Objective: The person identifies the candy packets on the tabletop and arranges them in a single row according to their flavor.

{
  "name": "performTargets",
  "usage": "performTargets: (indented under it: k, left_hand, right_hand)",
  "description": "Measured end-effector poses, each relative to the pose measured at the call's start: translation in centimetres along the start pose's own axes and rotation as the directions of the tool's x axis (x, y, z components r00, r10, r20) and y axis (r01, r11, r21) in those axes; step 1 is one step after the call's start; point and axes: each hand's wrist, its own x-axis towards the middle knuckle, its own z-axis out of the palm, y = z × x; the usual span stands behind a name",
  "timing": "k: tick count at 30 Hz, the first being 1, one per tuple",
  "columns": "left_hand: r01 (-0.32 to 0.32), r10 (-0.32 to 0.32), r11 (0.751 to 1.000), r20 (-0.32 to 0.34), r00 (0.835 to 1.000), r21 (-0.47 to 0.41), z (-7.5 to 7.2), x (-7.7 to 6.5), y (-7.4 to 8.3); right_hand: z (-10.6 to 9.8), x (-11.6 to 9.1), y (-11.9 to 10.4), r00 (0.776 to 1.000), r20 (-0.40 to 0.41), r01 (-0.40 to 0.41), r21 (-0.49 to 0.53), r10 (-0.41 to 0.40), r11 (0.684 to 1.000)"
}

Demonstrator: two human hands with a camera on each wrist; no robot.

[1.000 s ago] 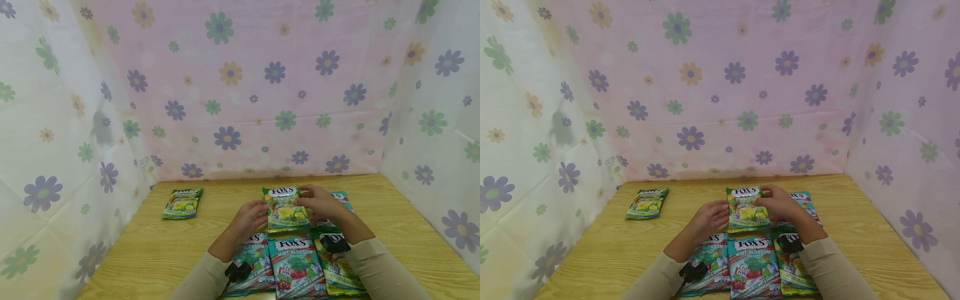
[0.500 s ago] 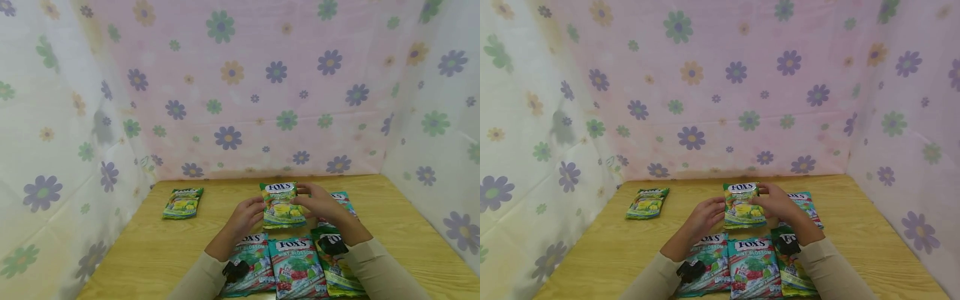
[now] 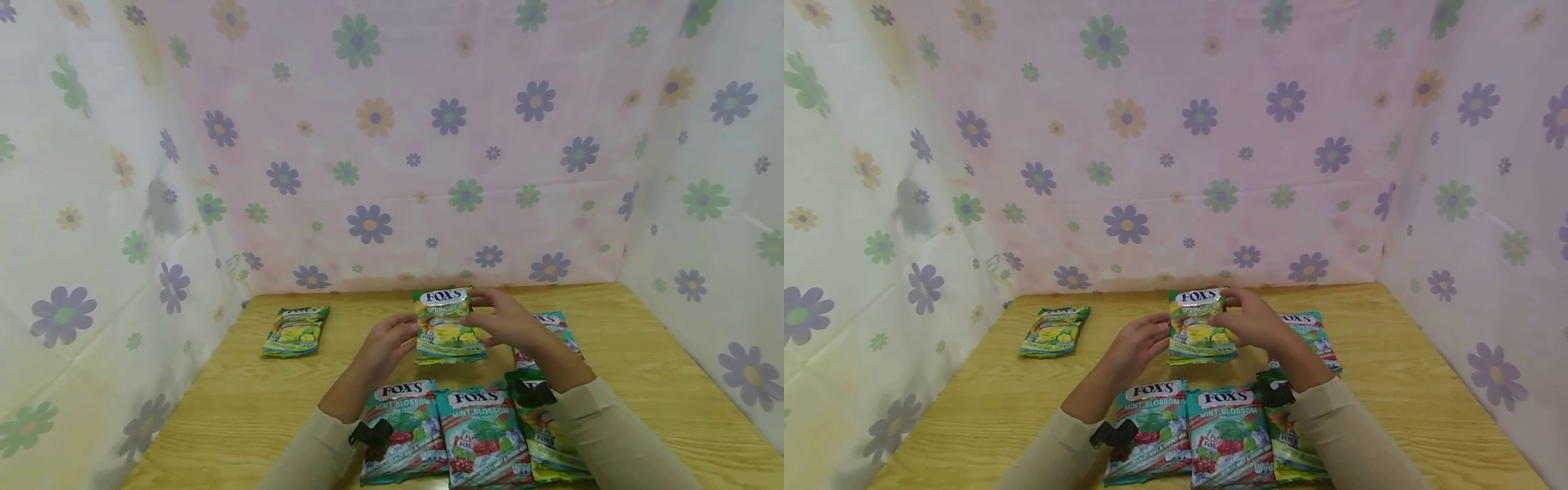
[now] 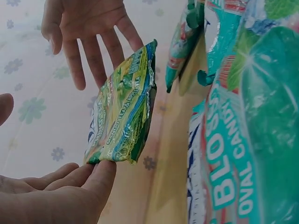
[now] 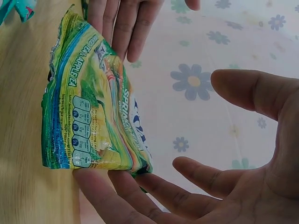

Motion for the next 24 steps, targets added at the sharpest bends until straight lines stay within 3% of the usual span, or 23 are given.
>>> performTargets:
  k: [10, 24]
  left_hand:
    - [-0.045, 0.045, 0.999, -0.020, 0.999, -0.008, -1.3, -0.4, 1.4]
    - [-0.080, 0.076, 0.996, -0.105, 0.992, -0.032, -2.8, -1.5, 3.1]
  right_hand:
    - [0.9, 0.5, -0.9, 1.000, -0.013, 0.028, 0.006, -0.028, 1.000]
    - [2.6, 1.2, -2.1, 0.997, -0.019, 0.073, 0.077, -0.071, 0.994]
